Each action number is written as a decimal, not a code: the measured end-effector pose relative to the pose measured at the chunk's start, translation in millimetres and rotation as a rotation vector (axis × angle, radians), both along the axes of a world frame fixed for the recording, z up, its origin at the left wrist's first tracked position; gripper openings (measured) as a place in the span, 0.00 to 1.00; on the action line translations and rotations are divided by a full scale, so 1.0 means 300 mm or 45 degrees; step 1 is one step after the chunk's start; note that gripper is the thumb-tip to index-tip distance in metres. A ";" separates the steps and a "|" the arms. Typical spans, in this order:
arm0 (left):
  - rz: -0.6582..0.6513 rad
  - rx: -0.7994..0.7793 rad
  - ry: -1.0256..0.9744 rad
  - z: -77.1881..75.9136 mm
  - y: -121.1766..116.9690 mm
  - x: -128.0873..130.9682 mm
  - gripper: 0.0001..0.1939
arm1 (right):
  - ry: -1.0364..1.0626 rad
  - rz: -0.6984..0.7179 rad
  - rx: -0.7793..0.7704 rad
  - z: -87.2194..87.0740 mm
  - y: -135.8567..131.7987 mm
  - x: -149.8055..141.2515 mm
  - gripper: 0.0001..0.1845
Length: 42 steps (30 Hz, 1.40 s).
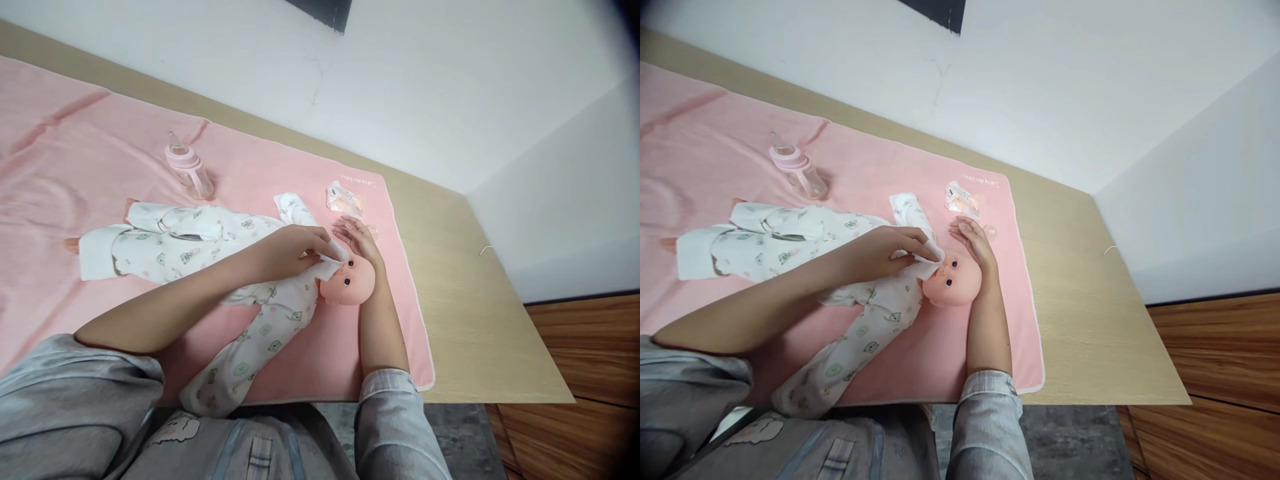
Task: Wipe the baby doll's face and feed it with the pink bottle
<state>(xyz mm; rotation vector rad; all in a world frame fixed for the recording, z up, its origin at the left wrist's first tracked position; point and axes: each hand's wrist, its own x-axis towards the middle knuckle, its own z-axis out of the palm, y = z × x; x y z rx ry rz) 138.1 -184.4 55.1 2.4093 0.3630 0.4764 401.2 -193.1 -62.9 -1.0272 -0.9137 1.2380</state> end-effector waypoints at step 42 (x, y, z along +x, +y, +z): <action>0.197 0.436 0.331 -0.012 -0.098 0.009 0.10 | -0.120 -0.045 -0.069 0.022 0.001 -0.011 0.16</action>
